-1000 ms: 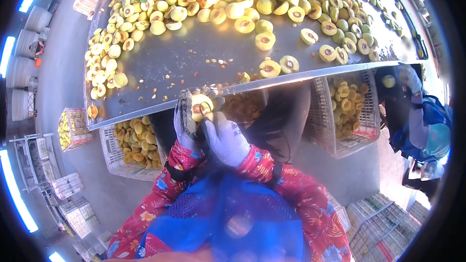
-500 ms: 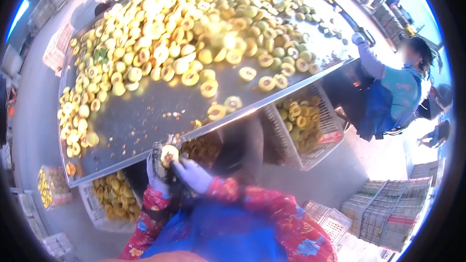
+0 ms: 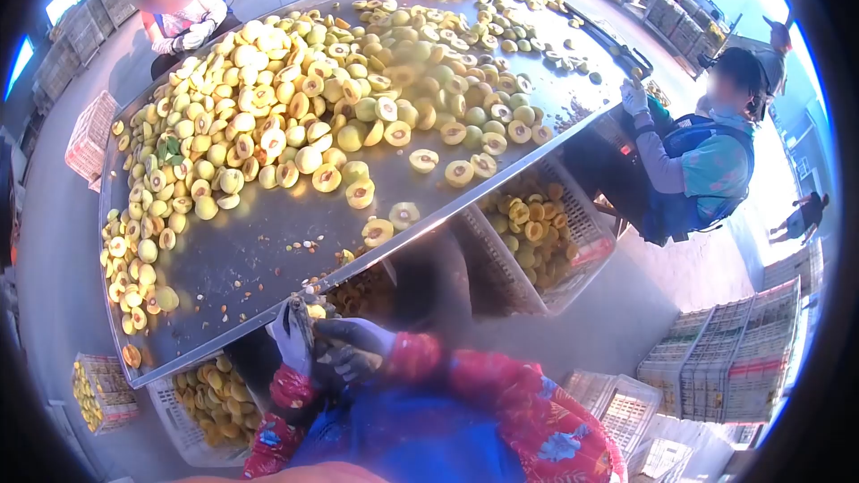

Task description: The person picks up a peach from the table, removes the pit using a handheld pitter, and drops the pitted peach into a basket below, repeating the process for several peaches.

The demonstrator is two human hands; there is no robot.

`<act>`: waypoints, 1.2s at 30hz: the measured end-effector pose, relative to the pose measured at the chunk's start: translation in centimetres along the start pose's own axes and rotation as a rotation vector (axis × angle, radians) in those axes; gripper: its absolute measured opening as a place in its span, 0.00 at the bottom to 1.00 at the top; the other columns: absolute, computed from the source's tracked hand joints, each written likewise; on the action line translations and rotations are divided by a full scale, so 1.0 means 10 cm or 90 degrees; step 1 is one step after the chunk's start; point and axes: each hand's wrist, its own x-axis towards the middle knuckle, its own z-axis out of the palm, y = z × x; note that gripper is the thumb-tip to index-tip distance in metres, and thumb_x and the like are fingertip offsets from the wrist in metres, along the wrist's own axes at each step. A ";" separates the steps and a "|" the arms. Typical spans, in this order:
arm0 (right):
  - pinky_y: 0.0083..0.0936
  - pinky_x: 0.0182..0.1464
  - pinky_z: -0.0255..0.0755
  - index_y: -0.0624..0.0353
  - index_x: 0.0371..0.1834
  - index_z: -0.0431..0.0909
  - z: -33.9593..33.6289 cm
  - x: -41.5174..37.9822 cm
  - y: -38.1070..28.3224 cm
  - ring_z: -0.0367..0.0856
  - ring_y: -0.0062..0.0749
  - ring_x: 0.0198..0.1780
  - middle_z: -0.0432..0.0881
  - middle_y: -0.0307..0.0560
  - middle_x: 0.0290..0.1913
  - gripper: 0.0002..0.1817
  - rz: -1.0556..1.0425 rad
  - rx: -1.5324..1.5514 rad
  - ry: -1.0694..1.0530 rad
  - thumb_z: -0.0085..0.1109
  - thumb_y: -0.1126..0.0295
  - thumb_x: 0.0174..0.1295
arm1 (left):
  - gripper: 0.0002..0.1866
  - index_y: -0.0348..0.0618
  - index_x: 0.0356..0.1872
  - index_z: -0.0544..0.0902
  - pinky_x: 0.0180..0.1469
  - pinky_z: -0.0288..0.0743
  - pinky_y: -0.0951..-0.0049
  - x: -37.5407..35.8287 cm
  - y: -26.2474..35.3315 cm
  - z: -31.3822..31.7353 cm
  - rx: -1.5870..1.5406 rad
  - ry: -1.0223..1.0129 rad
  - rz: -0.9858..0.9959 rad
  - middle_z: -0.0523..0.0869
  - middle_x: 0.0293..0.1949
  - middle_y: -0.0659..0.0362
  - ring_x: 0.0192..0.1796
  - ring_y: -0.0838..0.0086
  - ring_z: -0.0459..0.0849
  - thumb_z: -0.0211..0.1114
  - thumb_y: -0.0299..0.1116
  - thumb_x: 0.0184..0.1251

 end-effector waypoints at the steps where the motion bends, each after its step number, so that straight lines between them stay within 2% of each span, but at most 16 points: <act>1: 0.19 0.19 0.64 0.59 0.37 0.74 -0.05 -0.01 0.00 0.67 0.21 0.16 0.71 0.39 0.22 0.18 0.028 0.054 -0.063 0.39 0.58 0.76 | 0.14 0.31 0.51 0.76 0.39 0.82 0.71 0.01 0.07 -0.02 0.065 -0.042 0.034 0.84 0.36 0.52 0.35 0.69 0.85 0.54 0.33 0.75; 5: 0.19 0.17 0.63 0.61 0.38 0.74 -0.03 0.02 0.02 0.67 0.21 0.16 0.72 0.40 0.23 0.19 0.085 0.234 -0.294 0.38 0.58 0.76 | 0.16 0.32 0.48 0.79 0.39 0.79 0.72 0.09 -0.21 -0.04 -0.050 -0.073 0.108 0.85 0.38 0.51 0.35 0.66 0.84 0.52 0.37 0.77; 6: 0.17 0.15 0.60 0.56 0.40 0.76 0.06 -0.08 0.00 0.64 0.20 0.11 0.68 0.35 0.15 0.20 0.098 0.229 -0.140 0.41 0.51 0.75 | 0.16 0.33 0.47 0.80 0.41 0.78 0.71 0.08 -0.27 -0.02 -0.057 -0.028 0.082 0.86 0.39 0.51 0.38 0.66 0.84 0.52 0.36 0.77; 9: 0.17 0.15 0.59 0.55 0.42 0.75 -0.17 0.07 0.02 0.63 0.19 0.11 0.68 0.33 0.15 0.21 0.108 0.191 -0.313 0.39 0.50 0.75 | 0.14 0.34 0.46 0.82 0.49 0.75 0.66 -0.10 -0.01 0.02 0.257 0.118 0.325 0.85 0.42 0.51 0.44 0.64 0.82 0.53 0.34 0.75; 11: 0.17 0.16 0.58 0.57 0.44 0.73 -0.21 0.12 0.04 0.63 0.19 0.12 0.68 0.32 0.15 0.23 0.112 0.201 -0.338 0.37 0.49 0.76 | 0.12 0.35 0.46 0.82 0.51 0.74 0.65 -0.11 0.28 0.12 0.220 0.128 0.339 0.84 0.43 0.52 0.46 0.63 0.81 0.55 0.32 0.74; 17: 0.21 0.19 0.62 0.60 0.47 0.72 -0.02 0.25 0.03 0.64 0.19 0.14 0.69 0.32 0.16 0.23 0.138 0.212 -0.417 0.38 0.49 0.75 | 0.15 0.39 0.48 0.77 0.40 0.80 0.67 -0.02 0.46 0.18 -0.662 0.121 -0.150 0.83 0.37 0.53 0.35 0.64 0.83 0.55 0.41 0.76; 18: 0.22 0.19 0.62 0.61 0.47 0.73 -0.01 0.30 0.02 0.66 0.21 0.14 0.70 0.34 0.17 0.21 0.139 0.207 -0.455 0.41 0.52 0.75 | 0.17 0.38 0.47 0.77 0.41 0.80 0.67 -0.02 0.52 0.17 -0.542 0.201 -0.125 0.83 0.36 0.53 0.36 0.65 0.83 0.53 0.44 0.76; 20: 0.21 0.19 0.62 0.61 0.48 0.73 0.18 0.21 -0.11 0.67 0.22 0.13 0.71 0.35 0.17 0.19 0.106 0.128 -0.265 0.43 0.55 0.75 | 0.20 0.37 0.48 0.77 0.40 0.81 0.66 -0.08 0.50 -0.10 0.031 0.297 0.104 0.82 0.36 0.53 0.35 0.65 0.83 0.54 0.47 0.75; 22: 0.26 0.29 0.73 0.62 0.53 0.73 0.01 0.14 -0.25 0.79 0.31 0.25 0.80 0.43 0.29 0.18 0.160 0.130 -0.206 0.47 0.59 0.73 | 0.23 0.36 0.49 0.76 0.43 0.80 0.62 -0.22 0.46 -0.67 0.180 0.307 0.049 0.82 0.38 0.51 0.38 0.60 0.83 0.57 0.50 0.72; 24: 0.17 0.24 0.65 0.59 0.56 0.73 -0.38 0.19 -0.25 0.70 0.19 0.21 0.74 0.35 0.26 0.20 -0.176 -0.613 -0.061 0.45 0.55 0.74 | 0.26 0.36 0.52 0.76 0.50 0.77 0.56 -0.32 0.51 -1.48 0.485 0.217 -0.107 0.81 0.46 0.45 0.46 0.53 0.82 0.62 0.50 0.67; 25: 0.15 0.25 0.64 0.58 0.57 0.73 -0.28 0.15 -0.29 0.69 0.16 0.23 0.74 0.33 0.28 0.20 -0.159 -0.684 0.026 0.47 0.55 0.73 | 0.27 0.36 0.53 0.76 0.54 0.74 0.55 -0.38 0.57 -1.76 0.936 0.117 -0.114 0.79 0.50 0.42 0.51 0.49 0.80 0.65 0.49 0.64; 27: 0.12 0.28 0.64 0.57 0.60 0.72 -0.09 0.07 -0.36 0.68 0.11 0.26 0.73 0.31 0.30 0.23 -0.093 -0.810 0.196 0.51 0.53 0.71 | 0.26 0.38 0.56 0.75 0.60 0.70 0.53 -0.23 0.62 -1.90 1.037 0.197 -0.082 0.75 0.57 0.38 0.59 0.43 0.74 0.65 0.45 0.63; 29: 0.14 0.31 0.66 0.57 0.59 0.73 -0.12 0.18 -0.36 0.70 0.11 0.28 0.75 0.33 0.31 0.23 -0.151 -0.790 0.241 0.53 0.53 0.70 | 0.25 0.38 0.57 0.75 0.59 0.71 0.55 0.35 0.69 -1.94 0.874 0.185 -0.022 0.76 0.58 0.39 0.58 0.44 0.75 0.63 0.46 0.66; 30: 0.20 0.37 0.69 0.61 0.57 0.73 -0.07 0.21 -0.39 0.73 0.25 0.34 0.75 0.44 0.38 0.22 -0.111 -0.837 0.289 0.54 0.56 0.68 | 0.26 0.38 0.57 0.75 0.59 0.71 0.55 0.73 1.05 -1.65 0.791 0.137 -0.071 0.78 0.56 0.42 0.58 0.48 0.77 0.62 0.47 0.66; 33: 0.34 0.46 0.74 0.69 0.50 0.74 -0.04 0.29 -0.51 0.81 0.51 0.45 0.76 0.66 0.53 0.21 -0.076 -0.954 0.379 0.56 0.60 0.64 | 0.26 0.38 0.55 0.77 0.57 0.72 0.56 2.01 0.72 -1.41 0.788 0.110 0.188 0.81 0.52 0.44 0.56 0.49 0.79 0.61 0.49 0.66; 36: 0.33 0.48 0.74 0.70 0.48 0.75 -0.48 0.19 -0.48 0.81 0.44 0.43 0.78 0.60 0.50 0.19 -0.190 -1.088 0.221 0.54 0.62 0.66 | 0.30 0.41 0.60 0.74 0.59 0.72 0.55 3.14 0.48 -1.00 0.777 0.034 0.125 0.80 0.53 0.41 0.55 0.49 0.80 0.59 0.52 0.64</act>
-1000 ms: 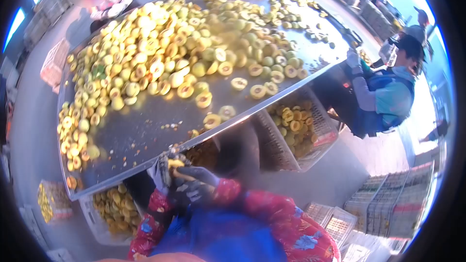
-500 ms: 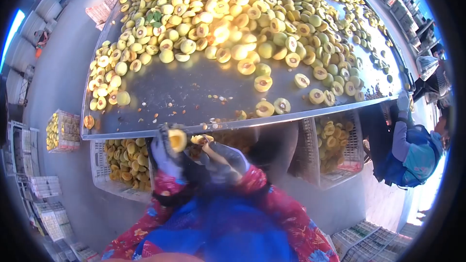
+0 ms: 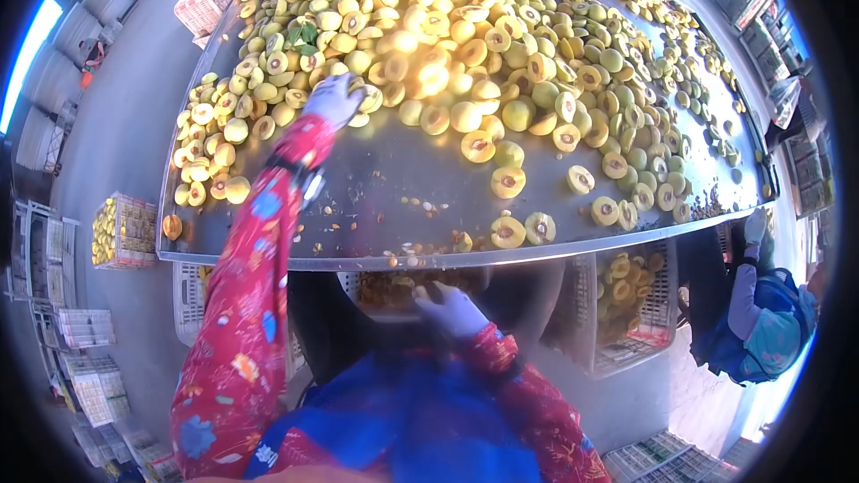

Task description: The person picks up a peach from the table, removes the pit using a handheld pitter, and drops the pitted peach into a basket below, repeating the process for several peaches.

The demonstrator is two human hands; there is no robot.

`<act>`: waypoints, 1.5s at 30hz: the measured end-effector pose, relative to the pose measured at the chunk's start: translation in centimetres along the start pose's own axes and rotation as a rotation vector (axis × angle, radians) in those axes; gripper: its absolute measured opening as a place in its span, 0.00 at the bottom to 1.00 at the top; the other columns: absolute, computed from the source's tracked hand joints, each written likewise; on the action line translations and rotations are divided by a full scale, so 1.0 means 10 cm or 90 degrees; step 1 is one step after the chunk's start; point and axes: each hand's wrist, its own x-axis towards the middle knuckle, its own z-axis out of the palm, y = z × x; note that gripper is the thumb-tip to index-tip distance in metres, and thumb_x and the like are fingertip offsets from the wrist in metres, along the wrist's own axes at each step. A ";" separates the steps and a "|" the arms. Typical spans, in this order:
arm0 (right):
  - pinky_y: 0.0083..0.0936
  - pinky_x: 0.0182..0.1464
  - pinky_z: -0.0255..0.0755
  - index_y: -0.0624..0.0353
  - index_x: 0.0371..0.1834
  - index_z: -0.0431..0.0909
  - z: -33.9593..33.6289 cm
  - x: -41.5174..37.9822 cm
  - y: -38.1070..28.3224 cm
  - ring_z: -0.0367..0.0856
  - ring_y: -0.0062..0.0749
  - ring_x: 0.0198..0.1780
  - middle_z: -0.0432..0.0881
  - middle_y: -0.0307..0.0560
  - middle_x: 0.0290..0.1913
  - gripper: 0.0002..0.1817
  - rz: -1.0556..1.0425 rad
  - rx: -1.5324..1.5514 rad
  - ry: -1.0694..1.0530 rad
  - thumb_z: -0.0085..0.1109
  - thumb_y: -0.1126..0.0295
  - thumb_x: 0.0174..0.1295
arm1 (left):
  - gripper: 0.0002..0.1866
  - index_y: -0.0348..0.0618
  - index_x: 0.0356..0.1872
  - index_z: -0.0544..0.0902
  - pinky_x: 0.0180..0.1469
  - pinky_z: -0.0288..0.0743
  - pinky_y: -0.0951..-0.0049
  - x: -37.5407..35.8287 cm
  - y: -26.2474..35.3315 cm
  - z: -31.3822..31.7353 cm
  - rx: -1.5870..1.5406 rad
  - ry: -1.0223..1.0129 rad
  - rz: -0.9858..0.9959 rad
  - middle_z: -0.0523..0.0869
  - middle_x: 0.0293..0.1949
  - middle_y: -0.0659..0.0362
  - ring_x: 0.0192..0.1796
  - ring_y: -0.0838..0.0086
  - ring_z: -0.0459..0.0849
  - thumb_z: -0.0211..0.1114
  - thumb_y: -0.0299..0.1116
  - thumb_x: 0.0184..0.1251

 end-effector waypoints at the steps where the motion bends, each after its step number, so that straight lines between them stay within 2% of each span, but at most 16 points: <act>1: 0.32 0.49 0.73 0.70 0.49 0.75 0.03 -0.04 -0.04 0.80 0.42 0.44 0.78 0.59 0.50 0.19 0.049 0.081 0.017 0.54 0.62 0.67 | 0.31 0.45 0.61 0.75 0.59 0.72 0.55 0.14 0.07 0.15 0.028 -0.060 -0.064 0.79 0.56 0.42 0.56 0.48 0.79 0.61 0.53 0.62; 4: 0.28 0.55 0.70 0.69 0.52 0.75 0.04 -0.13 -0.23 0.78 0.32 0.49 0.80 0.51 0.50 0.20 0.202 0.324 0.056 0.52 0.61 0.69 | 0.34 0.49 0.64 0.69 0.61 0.71 0.54 0.16 0.20 0.49 0.152 -0.114 -0.009 0.76 0.59 0.41 0.58 0.47 0.78 0.62 0.54 0.60; 8: 0.27 0.53 0.71 0.67 0.51 0.75 -0.07 -0.18 -0.33 0.78 0.28 0.47 0.82 0.51 0.43 0.18 0.206 0.203 -0.016 0.53 0.61 0.69 | 0.39 0.44 0.64 0.66 0.61 0.72 0.54 -0.22 0.27 0.37 0.003 -0.268 -0.126 0.74 0.62 0.41 0.59 0.51 0.79 0.65 0.57 0.55; 11: 0.27 0.50 0.72 0.66 0.51 0.76 -0.17 -0.12 -0.54 0.79 0.28 0.44 0.83 0.51 0.39 0.17 0.178 0.167 -0.003 0.55 0.63 0.67 | 0.29 0.39 0.60 0.70 0.52 0.77 0.61 -0.80 0.17 0.02 -0.338 -0.353 -0.181 0.79 0.55 0.45 0.53 0.58 0.82 0.63 0.47 0.63; 14: 0.28 0.46 0.74 0.66 0.51 0.75 -0.14 -0.06 -0.51 0.81 0.30 0.40 0.83 0.52 0.38 0.17 0.024 0.126 0.098 0.60 0.65 0.64 | 0.18 0.41 0.56 0.76 0.41 0.82 0.71 -1.44 -0.48 0.37 -0.798 -0.277 -0.019 0.84 0.49 0.50 0.46 0.68 0.86 0.61 0.38 0.70; 17: 0.33 0.44 0.75 0.65 0.50 0.75 -0.04 0.15 -0.61 0.84 0.37 0.39 0.84 0.55 0.37 0.21 -0.050 0.059 0.302 0.65 0.62 0.60 | 0.15 0.44 0.54 0.78 0.37 0.82 0.76 -1.80 -0.11 -0.17 -1.032 -0.431 -0.389 0.84 0.47 0.54 0.43 0.72 0.85 0.63 0.37 0.69; 20: 0.31 0.44 0.76 0.67 0.52 0.75 -0.11 0.37 -0.93 0.84 0.38 0.39 0.85 0.57 0.38 0.26 -0.123 0.031 0.320 0.70 0.61 0.56 | 0.16 0.38 0.54 0.79 0.37 0.81 0.77 -2.28 0.37 -0.33 -1.118 -0.326 -0.414 0.85 0.44 0.58 0.40 0.75 0.85 0.63 0.34 0.69; 23: 0.27 0.42 0.77 0.66 0.50 0.76 -0.03 0.51 -0.88 0.84 0.33 0.38 0.84 0.54 0.37 0.25 -0.148 0.169 0.307 0.72 0.64 0.53 | 0.18 0.36 0.57 0.77 0.40 0.82 0.77 -2.52 0.47 -0.16 -0.786 -0.113 0.042 0.84 0.46 0.57 0.44 0.76 0.85 0.63 0.30 0.68; 24: 0.26 0.42 0.76 0.65 0.49 0.77 -0.01 0.50 -0.90 0.84 0.31 0.37 0.85 0.52 0.37 0.24 -0.112 0.281 0.294 0.73 0.64 0.52 | 0.22 0.34 0.61 0.74 0.47 0.82 0.74 -2.58 0.48 -0.22 -1.171 -0.272 -0.325 0.82 0.52 0.56 0.50 0.74 0.83 0.63 0.25 0.66; 28: 0.18 0.38 0.73 0.66 0.43 0.80 0.05 0.46 -0.62 0.79 0.18 0.34 0.82 0.36 0.33 0.15 -0.070 0.434 0.337 0.69 0.68 0.56 | 0.27 0.34 0.65 0.69 0.48 0.81 0.72 -2.72 0.79 -0.32 -1.086 -0.209 -0.172 0.80 0.56 0.51 0.52 0.68 0.83 0.63 0.26 0.65; 31: 0.18 0.31 0.69 0.68 0.43 0.78 -0.06 0.45 -0.83 0.74 0.16 0.28 0.78 0.34 0.29 0.15 0.057 0.568 0.438 0.64 0.66 0.62 | 0.27 0.36 0.67 0.67 0.45 0.85 0.63 -2.89 0.66 -0.18 -1.358 -0.150 -0.343 0.78 0.59 0.49 0.54 0.61 0.83 0.60 0.29 0.67; 33: 0.18 0.31 0.69 0.67 0.46 0.76 -0.21 0.48 -0.66 0.74 0.17 0.28 0.78 0.36 0.30 0.17 0.008 0.382 0.450 0.64 0.65 0.63 | 0.25 0.38 0.65 0.68 0.43 0.86 0.58 -2.93 0.62 -0.16 -1.439 -0.154 -0.370 0.75 0.61 0.48 0.57 0.56 0.81 0.59 0.34 0.70; 37: 0.39 0.32 0.75 0.66 0.51 0.72 -0.24 0.25 -0.66 0.81 0.55 0.30 0.80 0.59 0.29 0.13 -0.259 -0.460 0.447 0.54 0.72 0.66 | 0.23 0.37 0.62 0.71 0.46 0.85 0.62 -2.94 0.73 -0.23 -1.460 -0.100 -0.412 0.77 0.58 0.49 0.56 0.58 0.82 0.55 0.42 0.74; 39: 0.44 0.29 0.73 0.66 0.51 0.70 -0.03 0.07 -0.81 0.81 0.57 0.28 0.79 0.60 0.24 0.14 -0.109 -0.131 0.286 0.53 0.71 0.66 | 0.23 0.36 0.59 0.73 0.46 0.83 0.67 -2.94 0.83 -0.26 -1.282 -0.072 -0.375 0.80 0.54 0.51 0.52 0.63 0.83 0.52 0.45 0.77; 41: 0.43 0.30 0.73 0.67 0.50 0.69 0.11 -0.07 -0.97 0.81 0.60 0.30 0.80 0.62 0.26 0.14 -0.121 -0.166 0.248 0.54 0.70 0.67 | 0.24 0.35 0.57 0.75 0.46 0.82 0.72 -2.96 0.90 -0.25 -0.939 -0.055 -0.281 0.82 0.50 0.53 0.49 0.68 0.84 0.48 0.48 0.78; 45: 0.47 0.28 0.70 0.68 0.50 0.69 0.24 -0.10 -1.00 0.80 0.60 0.27 0.79 0.62 0.24 0.14 -0.097 -0.196 0.216 0.55 0.70 0.67 | 0.16 0.38 0.56 0.76 0.46 0.80 0.75 -3.02 0.96 -0.32 -0.960 -0.087 -0.256 0.83 0.48 0.55 0.47 0.74 0.83 0.53 0.37 0.76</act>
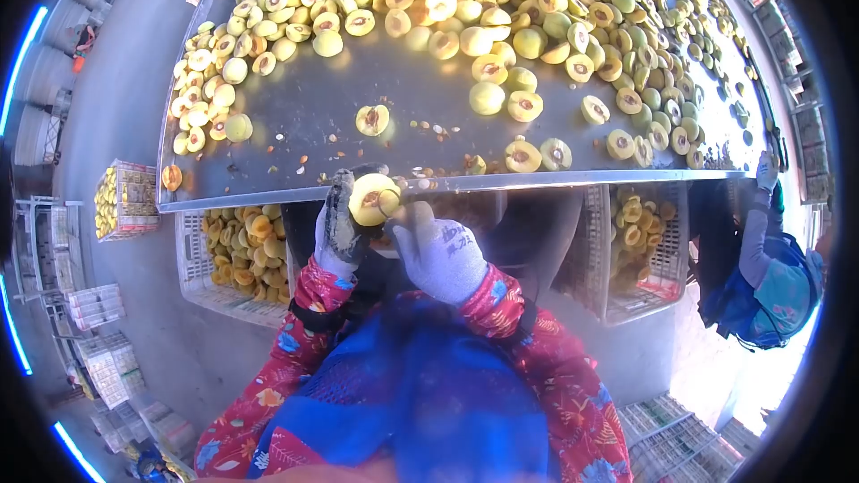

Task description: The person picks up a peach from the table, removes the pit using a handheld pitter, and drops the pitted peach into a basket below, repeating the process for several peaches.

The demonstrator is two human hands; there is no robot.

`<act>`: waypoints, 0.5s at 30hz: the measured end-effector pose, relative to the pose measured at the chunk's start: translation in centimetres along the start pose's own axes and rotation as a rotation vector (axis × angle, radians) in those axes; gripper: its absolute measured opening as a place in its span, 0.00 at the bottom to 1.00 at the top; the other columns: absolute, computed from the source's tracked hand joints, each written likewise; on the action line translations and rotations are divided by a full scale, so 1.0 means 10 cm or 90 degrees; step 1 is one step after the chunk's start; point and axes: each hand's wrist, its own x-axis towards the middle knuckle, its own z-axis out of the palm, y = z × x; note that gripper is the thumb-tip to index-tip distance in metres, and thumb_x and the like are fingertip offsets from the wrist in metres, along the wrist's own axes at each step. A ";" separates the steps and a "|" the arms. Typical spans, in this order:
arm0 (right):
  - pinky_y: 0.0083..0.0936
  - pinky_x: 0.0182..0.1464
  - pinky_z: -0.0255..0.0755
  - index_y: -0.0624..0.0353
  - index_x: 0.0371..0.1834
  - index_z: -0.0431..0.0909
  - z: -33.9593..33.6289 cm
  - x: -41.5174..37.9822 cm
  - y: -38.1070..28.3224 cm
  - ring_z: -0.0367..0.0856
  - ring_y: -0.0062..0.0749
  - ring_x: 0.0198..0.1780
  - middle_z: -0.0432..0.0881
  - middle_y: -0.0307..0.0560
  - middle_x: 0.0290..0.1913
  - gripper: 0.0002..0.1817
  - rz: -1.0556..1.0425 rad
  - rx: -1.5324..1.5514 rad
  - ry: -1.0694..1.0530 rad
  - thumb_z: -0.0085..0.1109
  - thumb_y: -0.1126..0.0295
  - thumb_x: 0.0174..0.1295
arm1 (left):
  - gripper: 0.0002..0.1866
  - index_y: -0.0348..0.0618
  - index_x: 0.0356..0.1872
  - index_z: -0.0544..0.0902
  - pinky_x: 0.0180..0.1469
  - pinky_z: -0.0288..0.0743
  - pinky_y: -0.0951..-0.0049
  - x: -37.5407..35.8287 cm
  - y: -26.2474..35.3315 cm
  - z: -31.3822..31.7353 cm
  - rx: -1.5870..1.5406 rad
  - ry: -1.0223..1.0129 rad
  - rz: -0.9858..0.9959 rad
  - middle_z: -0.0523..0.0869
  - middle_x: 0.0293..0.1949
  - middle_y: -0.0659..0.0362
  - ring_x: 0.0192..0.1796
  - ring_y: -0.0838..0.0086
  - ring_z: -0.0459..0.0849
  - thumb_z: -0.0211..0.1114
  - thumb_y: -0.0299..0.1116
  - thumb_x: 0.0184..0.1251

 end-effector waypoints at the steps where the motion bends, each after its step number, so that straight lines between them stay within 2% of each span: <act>1: 0.48 0.28 0.70 0.68 0.50 0.69 0.03 0.00 0.02 0.80 0.60 0.27 0.79 0.62 0.23 0.15 0.003 -0.005 -0.004 0.55 0.69 0.67 | 0.15 0.38 0.56 0.76 0.46 0.80 0.74 -0.01 0.01 0.00 -0.006 0.002 -0.008 0.83 0.48 0.55 0.48 0.74 0.83 0.55 0.34 0.75; 3: 0.48 0.27 0.69 0.68 0.49 0.69 0.07 -0.01 0.03 0.79 0.60 0.26 0.79 0.62 0.23 0.14 -0.002 0.005 0.011 0.54 0.70 0.67 | 0.16 0.36 0.56 0.76 0.47 0.79 0.74 0.02 -0.06 0.05 -0.122 0.050 -0.055 0.84 0.48 0.54 0.47 0.74 0.83 0.56 0.34 0.74; 5: 0.48 0.26 0.69 0.67 0.47 0.69 0.12 -0.01 0.03 0.79 0.59 0.25 0.78 0.60 0.22 0.12 -0.023 0.014 0.041 0.54 0.69 0.68 | 0.17 0.33 0.57 0.74 0.50 0.79 0.73 0.05 -0.40 -0.05 0.027 0.097 0.057 0.83 0.50 0.52 0.49 0.72 0.83 0.55 0.34 0.74; 7: 0.46 0.24 0.70 0.64 0.44 0.68 0.18 -0.01 0.03 0.79 0.57 0.23 0.79 0.59 0.22 0.11 -0.058 0.025 0.089 0.53 0.67 0.69 | 0.19 0.32 0.59 0.73 0.53 0.77 0.71 0.04 -0.58 -0.11 0.335 0.151 0.238 0.82 0.52 0.50 0.51 0.69 0.82 0.53 0.35 0.76; 8: 0.46 0.25 0.70 0.64 0.44 0.68 0.18 -0.01 0.01 0.79 0.57 0.24 0.79 0.59 0.22 0.10 -0.041 0.042 0.075 0.53 0.68 0.69 | 0.20 0.31 0.60 0.72 0.54 0.77 0.70 0.02 -0.60 -0.12 0.568 0.180 0.363 0.81 0.53 0.50 0.52 0.68 0.82 0.51 0.35 0.77; 10: 0.47 0.27 0.71 0.65 0.44 0.68 0.17 -0.01 -0.03 0.80 0.58 0.26 0.79 0.60 0.23 0.10 -0.009 0.077 0.048 0.52 0.69 0.69 | 0.21 0.31 0.63 0.70 0.56 0.76 0.69 -0.01 -0.67 -0.13 0.802 0.218 0.487 0.80 0.55 0.49 0.54 0.66 0.81 0.49 0.36 0.78; 12: 0.45 0.29 0.72 0.66 0.45 0.69 0.21 -0.04 -0.01 0.80 0.59 0.27 0.79 0.61 0.24 0.09 0.002 0.120 0.024 0.50 0.70 0.70 | 0.22 0.30 0.65 0.67 0.58 0.75 0.68 -0.02 -0.73 -0.10 0.801 0.240 0.486 0.79 0.56 0.49 0.56 0.64 0.79 0.48 0.37 0.79; 13: 0.44 0.30 0.73 0.66 0.45 0.69 0.24 -0.05 0.02 0.80 0.59 0.28 0.79 0.61 0.25 0.09 0.007 0.141 0.013 0.49 0.70 0.70 | 0.22 0.31 0.65 0.68 0.58 0.75 0.68 -0.01 -0.74 -0.07 0.569 0.204 0.433 0.79 0.56 0.49 0.55 0.65 0.80 0.49 0.37 0.79; 15: 0.42 0.31 0.73 0.65 0.44 0.70 0.39 -0.09 0.20 0.78 0.59 0.26 0.78 0.58 0.23 0.09 -0.174 0.123 0.130 0.48 0.70 0.71 | 0.22 0.31 0.65 0.68 0.58 0.75 0.68 0.00 -0.66 0.05 0.113 0.127 0.302 0.79 0.56 0.50 0.55 0.67 0.80 0.50 0.37 0.78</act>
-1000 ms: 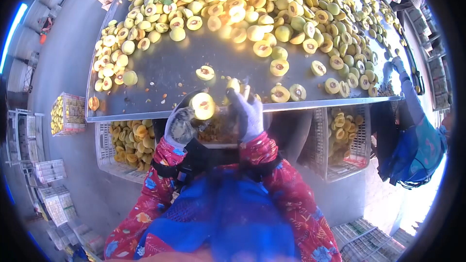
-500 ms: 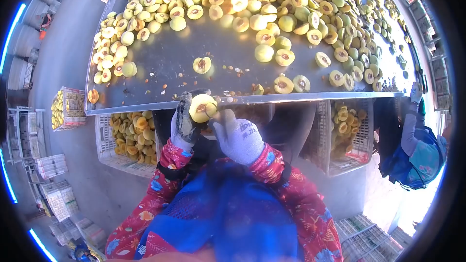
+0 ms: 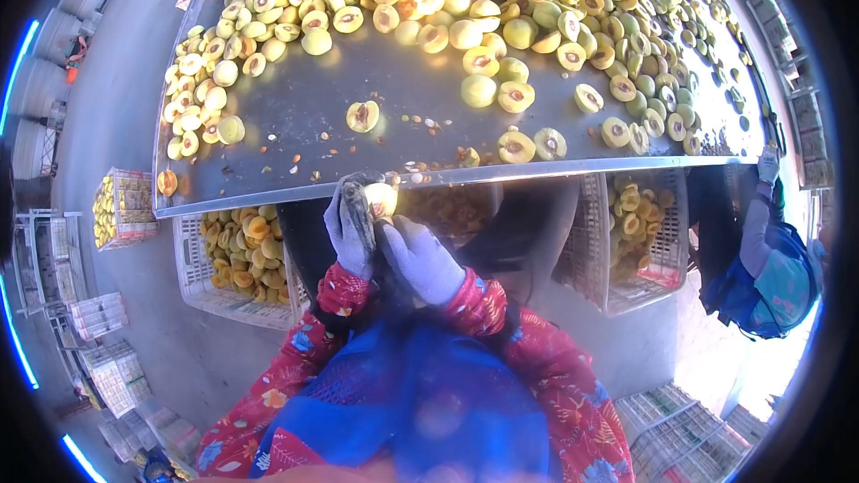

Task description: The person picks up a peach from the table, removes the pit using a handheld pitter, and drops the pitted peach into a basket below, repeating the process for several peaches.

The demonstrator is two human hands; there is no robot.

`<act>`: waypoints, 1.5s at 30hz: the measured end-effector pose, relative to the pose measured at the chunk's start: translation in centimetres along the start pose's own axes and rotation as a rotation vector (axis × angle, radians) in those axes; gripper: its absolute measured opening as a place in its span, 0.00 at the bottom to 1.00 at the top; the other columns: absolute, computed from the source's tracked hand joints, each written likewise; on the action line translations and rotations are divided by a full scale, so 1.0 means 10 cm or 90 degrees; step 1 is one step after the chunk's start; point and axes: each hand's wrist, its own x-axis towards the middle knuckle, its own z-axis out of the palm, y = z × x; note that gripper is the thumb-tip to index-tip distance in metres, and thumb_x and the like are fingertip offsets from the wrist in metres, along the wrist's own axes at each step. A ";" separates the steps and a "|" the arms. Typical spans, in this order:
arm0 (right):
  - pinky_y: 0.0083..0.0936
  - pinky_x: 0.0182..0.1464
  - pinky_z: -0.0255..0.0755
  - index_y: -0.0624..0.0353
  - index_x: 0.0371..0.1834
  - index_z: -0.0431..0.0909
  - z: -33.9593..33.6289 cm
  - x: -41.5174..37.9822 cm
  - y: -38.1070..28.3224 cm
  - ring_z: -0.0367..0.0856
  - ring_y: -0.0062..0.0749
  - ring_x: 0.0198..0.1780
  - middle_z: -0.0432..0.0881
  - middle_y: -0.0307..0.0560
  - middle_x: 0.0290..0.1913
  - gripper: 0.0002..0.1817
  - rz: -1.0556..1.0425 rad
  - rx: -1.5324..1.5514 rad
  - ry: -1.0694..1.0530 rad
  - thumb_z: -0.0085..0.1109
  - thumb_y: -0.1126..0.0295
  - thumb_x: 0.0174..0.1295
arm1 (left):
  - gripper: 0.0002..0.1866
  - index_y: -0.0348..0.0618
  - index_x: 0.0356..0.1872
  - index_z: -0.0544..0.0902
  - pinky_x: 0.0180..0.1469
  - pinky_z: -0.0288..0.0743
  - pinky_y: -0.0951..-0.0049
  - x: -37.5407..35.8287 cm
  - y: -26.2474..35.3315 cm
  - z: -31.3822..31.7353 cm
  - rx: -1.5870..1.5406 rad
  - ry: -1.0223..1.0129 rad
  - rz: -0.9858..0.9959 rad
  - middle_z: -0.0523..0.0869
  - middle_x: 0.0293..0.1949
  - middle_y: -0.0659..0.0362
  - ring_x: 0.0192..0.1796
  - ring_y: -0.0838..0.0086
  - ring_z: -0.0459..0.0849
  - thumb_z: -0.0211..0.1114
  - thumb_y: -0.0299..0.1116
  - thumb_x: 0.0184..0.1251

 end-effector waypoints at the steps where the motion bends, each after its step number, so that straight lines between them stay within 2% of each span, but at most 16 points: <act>1: 0.41 0.30 0.73 0.64 0.43 0.71 -0.01 -0.03 0.06 0.77 0.56 0.25 0.77 0.56 0.22 0.09 0.002 0.045 -0.020 0.49 0.69 0.71 | 0.22 0.31 0.64 0.69 0.58 0.75 0.69 0.04 0.09 0.02 0.035 -0.017 -0.029 0.80 0.56 0.50 0.55 0.67 0.80 0.50 0.37 0.78; 4: 0.33 0.25 0.69 0.60 0.40 0.72 -0.23 0.09 0.00 0.72 0.43 0.19 0.73 0.47 0.19 0.10 0.243 0.365 -0.206 0.51 0.64 0.71 | 0.21 0.30 0.59 0.73 0.57 0.75 0.67 -0.01 -0.20 -0.03 0.198 -0.017 -0.034 0.81 0.54 0.50 0.52 0.67 0.82 0.55 0.37 0.75; 7: 0.23 0.18 0.62 0.54 0.37 0.73 -0.42 0.18 -0.07 0.66 0.26 0.14 0.69 0.38 0.17 0.12 0.783 0.999 -0.280 0.51 0.58 0.72 | 0.21 0.31 0.60 0.72 0.56 0.76 0.63 0.07 -0.15 -0.19 0.564 -0.168 0.319 0.81 0.53 0.48 0.50 0.63 0.83 0.59 0.33 0.72; 9: 0.22 0.17 0.60 0.55 0.36 0.73 -0.40 0.16 -0.11 0.66 0.23 0.13 0.69 0.36 0.16 0.14 0.784 1.003 -0.251 0.49 0.57 0.73 | 0.21 0.31 0.61 0.73 0.54 0.77 0.61 0.06 -0.03 -0.07 0.350 -0.116 0.217 0.82 0.51 0.47 0.49 0.61 0.82 0.60 0.30 0.70; 11: 0.20 0.15 0.59 0.55 0.36 0.73 -0.38 0.15 -0.13 0.65 0.20 0.12 0.68 0.34 0.15 0.16 0.786 1.005 -0.222 0.47 0.55 0.74 | 0.19 0.32 0.59 0.74 0.51 0.77 0.66 0.04 0.04 0.01 0.076 -0.116 -0.064 0.82 0.49 0.51 0.47 0.66 0.82 0.57 0.31 0.72; 14: 0.33 0.18 0.65 0.60 0.35 0.72 -0.28 0.05 0.00 0.74 0.33 0.15 0.74 0.45 0.17 0.15 0.436 0.238 -0.202 0.50 0.59 0.72 | 0.16 0.36 0.54 0.79 0.36 0.76 0.82 0.11 0.25 0.20 -0.127 0.013 -0.329 0.82 0.41 0.61 0.36 0.82 0.80 0.55 0.38 0.77; 18: 0.50 0.26 0.71 0.67 0.34 0.69 -0.17 -0.09 0.10 0.79 0.56 0.22 0.78 0.61 0.20 0.14 0.179 -0.183 -0.128 0.50 0.65 0.70 | 0.16 0.38 0.54 0.79 0.35 0.75 0.81 0.13 0.15 0.17 -0.162 -0.057 -0.359 0.81 0.38 0.64 0.33 0.84 0.77 0.55 0.39 0.77; 24: 0.48 0.25 0.71 0.66 0.36 0.70 -0.22 0.01 -0.10 0.79 0.53 0.22 0.78 0.59 0.21 0.15 0.221 -0.305 -0.215 0.49 0.62 0.70 | 0.17 0.38 0.53 0.79 0.35 0.75 0.81 0.11 0.04 0.10 -0.242 -0.037 -0.433 0.81 0.37 0.63 0.32 0.83 0.77 0.54 0.41 0.77; 26: 0.43 0.27 0.73 0.66 0.38 0.72 -0.19 0.00 0.13 0.81 0.50 0.24 0.80 0.60 0.24 0.17 0.033 -0.246 -0.230 0.49 0.59 0.71 | 0.18 0.38 0.53 0.79 0.36 0.76 0.81 0.13 -0.05 0.04 -0.293 -0.064 -0.448 0.81 0.38 0.62 0.33 0.82 0.78 0.52 0.42 0.78; 27: 0.40 0.27 0.74 0.66 0.39 0.73 -0.18 0.01 0.21 0.81 0.49 0.25 0.81 0.61 0.26 0.18 -0.062 -0.216 -0.235 0.48 0.58 0.71 | 0.18 0.38 0.53 0.79 0.37 0.76 0.81 0.11 -0.02 0.05 -0.077 -0.083 -0.260 0.82 0.38 0.61 0.34 0.82 0.78 0.51 0.42 0.78; 28: 0.38 0.29 0.74 0.66 0.40 0.74 -0.20 -0.04 0.25 0.81 0.48 0.26 0.81 0.61 0.27 0.18 0.190 0.048 -0.259 0.49 0.58 0.71 | 0.19 0.38 0.53 0.79 0.38 0.77 0.80 0.06 0.03 0.05 0.136 -0.100 -0.071 0.82 0.39 0.60 0.34 0.81 0.79 0.50 0.43 0.79; 29: 0.36 0.31 0.74 0.65 0.41 0.75 -0.28 0.05 0.07 0.82 0.47 0.27 0.81 0.61 0.27 0.18 0.436 0.317 -0.269 0.49 0.57 0.71 | 0.19 0.36 0.53 0.79 0.39 0.77 0.79 0.07 0.12 0.07 0.109 -0.096 -0.117 0.82 0.40 0.60 0.36 0.79 0.80 0.50 0.42 0.79; 31: 0.34 0.33 0.74 0.66 0.41 0.76 -0.30 0.12 -0.02 0.82 0.46 0.29 0.81 0.60 0.28 0.19 0.631 0.501 -0.271 0.49 0.56 0.71 | 0.19 0.34 0.53 0.77 0.43 0.78 0.75 0.10 0.31 0.11 0.055 -0.080 -0.209 0.83 0.42 0.58 0.40 0.76 0.81 0.51 0.41 0.78; 37: 0.43 0.34 0.74 0.69 0.34 0.73 -0.07 -0.17 0.30 0.83 0.52 0.30 0.81 0.63 0.28 0.20 0.137 -0.154 -0.246 0.48 0.59 0.71 | 0.18 0.38 0.52 0.79 0.37 0.76 0.79 0.09 0.19 0.15 -0.099 -0.074 -0.338 0.82 0.42 0.62 0.35 0.79 0.79 0.50 0.42 0.79; 42: 0.48 0.32 0.75 0.69 0.36 0.70 -0.19 -0.01 -0.03 0.83 0.57 0.29 0.81 0.62 0.25 0.19 0.234 -0.291 -0.319 0.47 0.60 0.70 | 0.15 0.38 0.49 0.79 0.36 0.75 0.70 0.15 0.21 0.08 -0.059 -0.012 -0.623 0.82 0.40 0.59 0.32 0.72 0.78 0.56 0.40 0.75; 45: 0.47 0.31 0.75 0.68 0.39 0.69 -0.19 0.00 -0.03 0.83 0.56 0.29 0.82 0.62 0.25 0.18 0.261 -0.333 -0.271 0.48 0.59 0.70 | 0.16 0.37 0.47 0.79 0.38 0.76 0.68 0.01 -0.27 -0.31 0.244 -0.127 -0.221 0.82 0.39 0.54 0.36 0.67 0.80 0.55 0.40 0.73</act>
